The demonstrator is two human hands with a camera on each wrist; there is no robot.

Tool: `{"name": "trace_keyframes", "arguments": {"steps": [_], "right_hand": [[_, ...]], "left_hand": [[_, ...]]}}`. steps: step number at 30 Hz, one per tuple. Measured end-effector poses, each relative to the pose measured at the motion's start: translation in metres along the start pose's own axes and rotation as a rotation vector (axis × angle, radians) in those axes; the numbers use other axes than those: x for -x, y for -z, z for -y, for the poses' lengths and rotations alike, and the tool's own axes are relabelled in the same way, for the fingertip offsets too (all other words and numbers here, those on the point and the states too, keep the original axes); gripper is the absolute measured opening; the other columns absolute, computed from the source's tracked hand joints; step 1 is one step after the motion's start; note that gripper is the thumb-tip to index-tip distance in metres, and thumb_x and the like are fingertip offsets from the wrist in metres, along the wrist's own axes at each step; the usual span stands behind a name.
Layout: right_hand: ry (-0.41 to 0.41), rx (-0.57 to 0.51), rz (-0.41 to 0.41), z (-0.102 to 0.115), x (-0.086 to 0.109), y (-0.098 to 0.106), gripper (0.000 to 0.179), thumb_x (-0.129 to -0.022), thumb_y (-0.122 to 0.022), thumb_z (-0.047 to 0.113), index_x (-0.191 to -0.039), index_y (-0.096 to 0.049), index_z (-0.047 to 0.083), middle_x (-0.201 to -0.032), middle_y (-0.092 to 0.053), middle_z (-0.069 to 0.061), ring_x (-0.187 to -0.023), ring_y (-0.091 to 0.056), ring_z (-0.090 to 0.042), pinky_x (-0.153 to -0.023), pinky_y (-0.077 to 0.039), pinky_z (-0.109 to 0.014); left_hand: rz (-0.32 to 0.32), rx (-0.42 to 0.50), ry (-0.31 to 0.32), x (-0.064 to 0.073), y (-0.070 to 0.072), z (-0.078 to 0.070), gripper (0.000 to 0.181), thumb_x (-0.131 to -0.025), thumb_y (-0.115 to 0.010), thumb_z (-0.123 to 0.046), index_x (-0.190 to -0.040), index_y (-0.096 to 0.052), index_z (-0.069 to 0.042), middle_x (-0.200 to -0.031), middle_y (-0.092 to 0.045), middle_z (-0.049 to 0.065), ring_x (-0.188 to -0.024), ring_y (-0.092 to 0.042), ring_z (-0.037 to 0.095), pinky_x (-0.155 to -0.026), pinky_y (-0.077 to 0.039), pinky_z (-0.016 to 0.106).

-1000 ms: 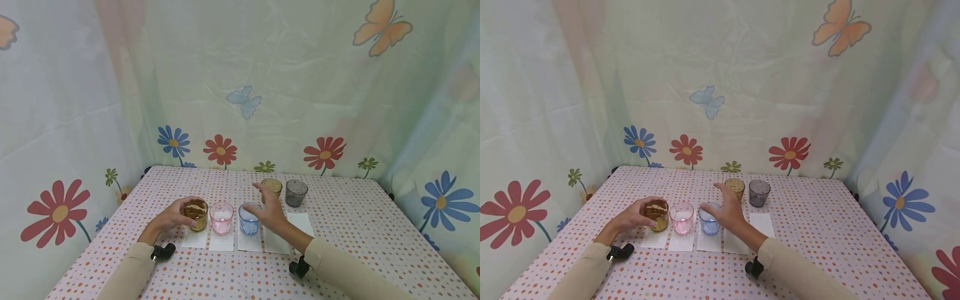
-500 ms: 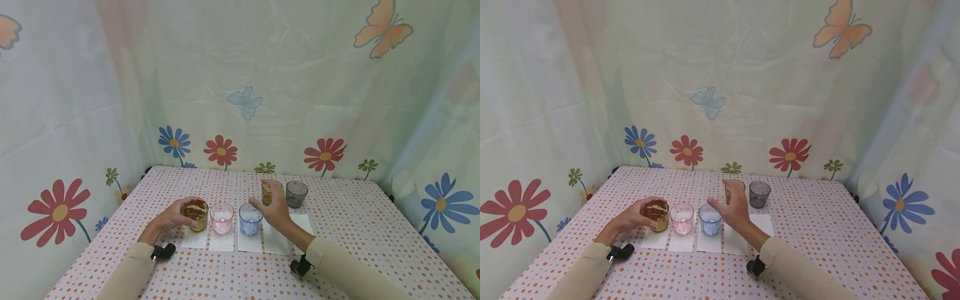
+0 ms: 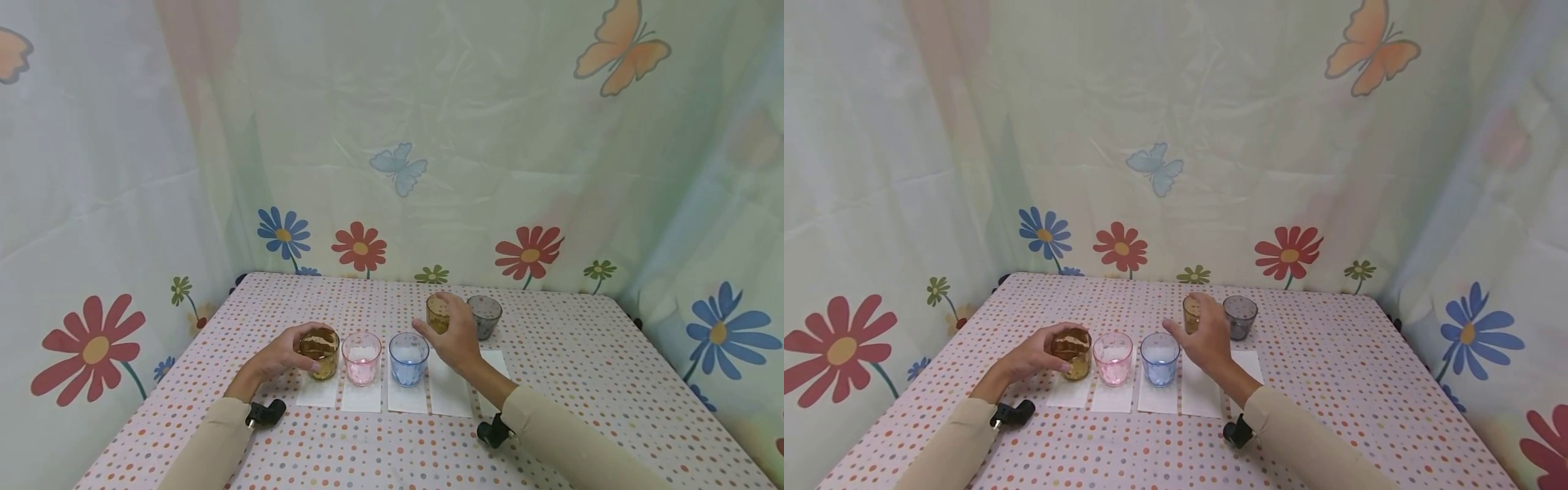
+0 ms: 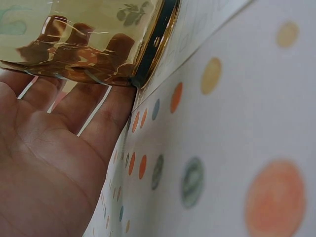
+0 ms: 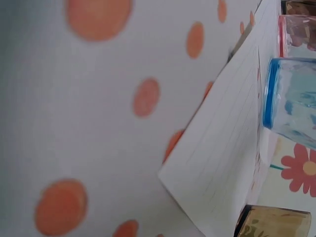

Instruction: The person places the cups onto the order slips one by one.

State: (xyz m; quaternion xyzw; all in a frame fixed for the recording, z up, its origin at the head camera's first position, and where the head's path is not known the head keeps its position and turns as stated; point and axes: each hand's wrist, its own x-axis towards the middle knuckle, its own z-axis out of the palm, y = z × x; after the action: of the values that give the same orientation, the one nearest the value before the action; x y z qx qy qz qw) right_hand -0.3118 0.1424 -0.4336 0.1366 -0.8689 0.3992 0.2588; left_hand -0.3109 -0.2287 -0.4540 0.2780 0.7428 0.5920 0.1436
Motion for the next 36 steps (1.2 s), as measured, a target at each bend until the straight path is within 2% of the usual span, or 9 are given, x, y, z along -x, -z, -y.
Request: {"name": "trace_keyframes", "arguments": {"steps": [9,22,30,36], "right_hand": [[0.005,0.05,0.002,-0.012,-0.006,-0.001,0.081,-0.084,-0.08,0.044,-0.147,-0.044,0.007,-0.155,-0.043,-0.019,-0.143,-0.038,-0.041,-0.114,-0.03,-0.062],[-0.117,0.028,0.114,-0.013,-0.019,-0.002,0.087,-0.09,-0.074,0.048,-0.155,-0.033,0.008,-0.164,-0.028,-0.018,-0.149,-0.029,-0.04,-0.117,-0.027,-0.062],[-0.18,-0.016,0.118,-0.018,-0.028,-0.003,0.089,-0.09,-0.075,0.044,-0.157,-0.029,0.007,-0.166,-0.022,-0.019,-0.151,-0.023,-0.039,-0.12,-0.023,-0.059],[-0.221,-0.031,0.125,-0.019,-0.031,-0.006,0.091,-0.089,-0.074,0.05,-0.157,-0.029,0.007,-0.167,-0.019,-0.017,-0.152,-0.02,-0.039,-0.12,-0.022,-0.059]], "left_hand": [[-0.008,-0.016,-0.004,-0.002,-0.001,0.0,0.074,-0.079,-0.079,-0.01,-0.145,-0.048,-0.003,-0.139,-0.054,0.024,-0.125,-0.054,0.038,-0.101,-0.05,0.038],[-0.01,0.005,0.004,0.001,-0.001,-0.004,0.075,-0.079,-0.078,-0.006,-0.146,-0.046,0.0,-0.14,-0.053,0.026,-0.124,-0.055,0.036,-0.1,-0.051,0.034],[0.01,0.028,-0.011,0.0,0.0,-0.002,0.076,-0.08,-0.079,-0.009,-0.147,-0.045,0.001,-0.14,-0.052,0.027,-0.126,-0.054,0.038,-0.101,-0.05,0.034],[-0.003,0.035,0.01,0.0,0.0,-0.003,0.077,-0.078,-0.08,-0.007,-0.146,-0.045,0.001,-0.14,-0.053,0.026,-0.126,-0.055,0.037,-0.102,-0.05,0.034]]}}
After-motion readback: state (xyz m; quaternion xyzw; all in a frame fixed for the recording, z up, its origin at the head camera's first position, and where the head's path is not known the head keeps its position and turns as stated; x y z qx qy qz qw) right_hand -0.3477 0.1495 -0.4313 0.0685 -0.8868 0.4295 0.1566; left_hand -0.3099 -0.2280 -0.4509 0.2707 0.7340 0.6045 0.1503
